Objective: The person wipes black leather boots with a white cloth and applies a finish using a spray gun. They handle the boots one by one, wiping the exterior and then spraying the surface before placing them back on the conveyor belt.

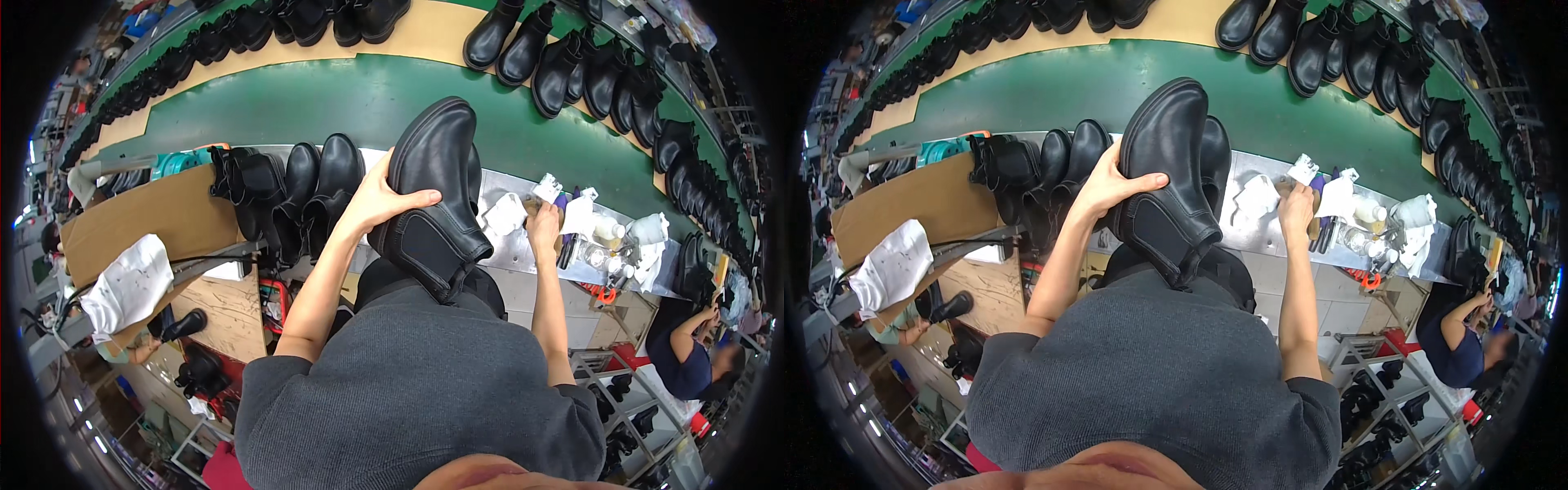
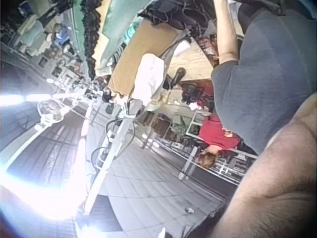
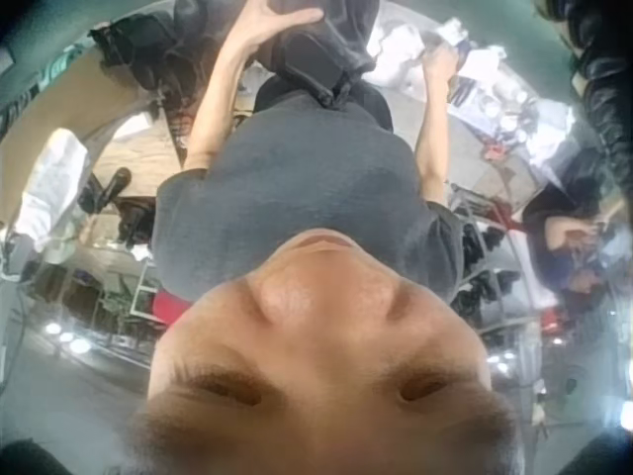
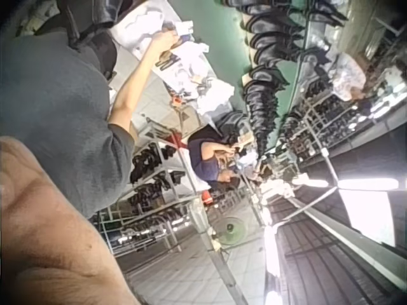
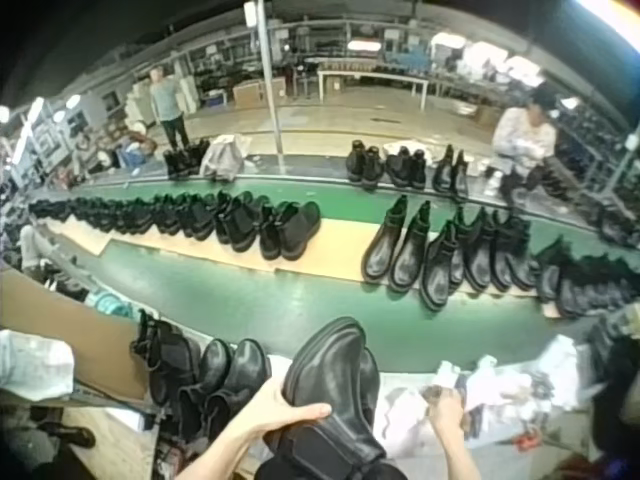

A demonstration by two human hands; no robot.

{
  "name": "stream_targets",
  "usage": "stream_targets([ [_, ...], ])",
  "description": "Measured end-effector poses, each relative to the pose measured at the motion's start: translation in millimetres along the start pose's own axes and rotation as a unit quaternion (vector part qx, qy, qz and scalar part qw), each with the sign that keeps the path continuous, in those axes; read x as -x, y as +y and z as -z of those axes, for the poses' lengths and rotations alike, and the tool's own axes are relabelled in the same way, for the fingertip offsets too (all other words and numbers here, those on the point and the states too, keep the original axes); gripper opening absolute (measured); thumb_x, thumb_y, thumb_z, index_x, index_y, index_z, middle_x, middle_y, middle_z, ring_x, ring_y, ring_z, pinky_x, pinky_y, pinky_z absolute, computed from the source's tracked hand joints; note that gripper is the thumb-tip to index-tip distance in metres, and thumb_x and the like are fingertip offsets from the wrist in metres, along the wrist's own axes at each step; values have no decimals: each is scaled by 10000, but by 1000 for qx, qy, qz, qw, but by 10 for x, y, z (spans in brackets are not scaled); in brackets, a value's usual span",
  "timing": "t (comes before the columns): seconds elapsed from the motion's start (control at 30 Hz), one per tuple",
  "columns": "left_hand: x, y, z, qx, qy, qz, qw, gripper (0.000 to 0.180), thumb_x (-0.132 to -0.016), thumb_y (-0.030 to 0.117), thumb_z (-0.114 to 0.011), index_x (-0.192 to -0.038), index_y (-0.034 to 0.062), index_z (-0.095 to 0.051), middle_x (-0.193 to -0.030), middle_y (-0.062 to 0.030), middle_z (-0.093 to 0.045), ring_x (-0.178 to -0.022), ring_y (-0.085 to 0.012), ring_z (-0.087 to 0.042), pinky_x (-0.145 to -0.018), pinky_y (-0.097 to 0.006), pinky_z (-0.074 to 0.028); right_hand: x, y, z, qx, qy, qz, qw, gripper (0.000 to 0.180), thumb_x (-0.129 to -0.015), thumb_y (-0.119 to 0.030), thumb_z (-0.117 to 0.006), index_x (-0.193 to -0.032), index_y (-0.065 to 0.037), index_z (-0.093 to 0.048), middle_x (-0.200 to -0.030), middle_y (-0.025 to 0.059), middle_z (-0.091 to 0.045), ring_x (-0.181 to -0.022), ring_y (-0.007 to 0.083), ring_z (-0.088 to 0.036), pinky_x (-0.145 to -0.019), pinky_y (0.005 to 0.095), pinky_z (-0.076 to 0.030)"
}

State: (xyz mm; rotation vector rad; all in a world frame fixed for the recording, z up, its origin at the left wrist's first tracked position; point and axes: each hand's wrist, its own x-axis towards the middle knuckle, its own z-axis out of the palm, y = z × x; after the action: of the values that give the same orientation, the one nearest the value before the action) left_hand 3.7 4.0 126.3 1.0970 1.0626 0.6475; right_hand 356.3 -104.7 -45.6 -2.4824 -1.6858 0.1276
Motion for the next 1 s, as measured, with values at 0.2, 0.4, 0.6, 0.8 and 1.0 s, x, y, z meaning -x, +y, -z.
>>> stream_targets([
  [0.2, 19, -119, -51, -241, 81, -20, 967, 917, -609, 449, -845, -1296, -32, -473, -1239, -227, -571, -1155, -307, -564, -999, -381, -429, -91, -326, 825, -121, -58, -39, 990, 234, -788, -165, -687, -923, 19, -634, -924, 194, -629, -891, 353, -592, -852, 429, -465],
  [0.4, 31, 127, -209, -243, 19, -29, 969, 908, -631, 470, -815, -1285, -34, -440, -1083, -287, -629, -1018, -386, -632, -900, -426, -482, -138, -1524, 1690, -476, -47, 151, 865, 324, -910, -183, -610, -1171, -2, -545, -990, 146, -644, -873, 217, -640, -779, 321, -503],
  [0.6, 52, 66, -324, -282, 5, -48, 958, 924, -679, 415, -803, -1345, -9, -324, -934, -313, -644, -931, -449, -639, -833, -451, -490, -506, -2244, 1556, -367, 123, 363, 848, 277, -786, -119, -729, -1011, -18, -603, -865, 133, -646, -754, 297, -647, -653, 355, -515],
  [0.8, 106, -40, -251, -272, -1, -23, 962, 916, -688, 387, -826, -1362, 33, -316, -1048, -264, -643, -996, -429, -631, -850, -440, -498, -261, -2009, 1327, -387, 98, 368, 840, 259, -769, -83, -746, -983, -18, -617, -873, 119, -662, -758, 278, -660, -652, 335, -523],
  [1.0, 110, -162, -241, -282, 17, -72, 957, 926, -649, 447, -826, -1319, 21, -350, -834, -279, -645, -838, -427, -657, -735, -450, -500, -301, -2141, 1375, -397, 82, 402, 821, 256, -765, -79, -738, -978, -12, -613, -827, 121, -646, -722, 271, -643, -625, 341, -513],
])
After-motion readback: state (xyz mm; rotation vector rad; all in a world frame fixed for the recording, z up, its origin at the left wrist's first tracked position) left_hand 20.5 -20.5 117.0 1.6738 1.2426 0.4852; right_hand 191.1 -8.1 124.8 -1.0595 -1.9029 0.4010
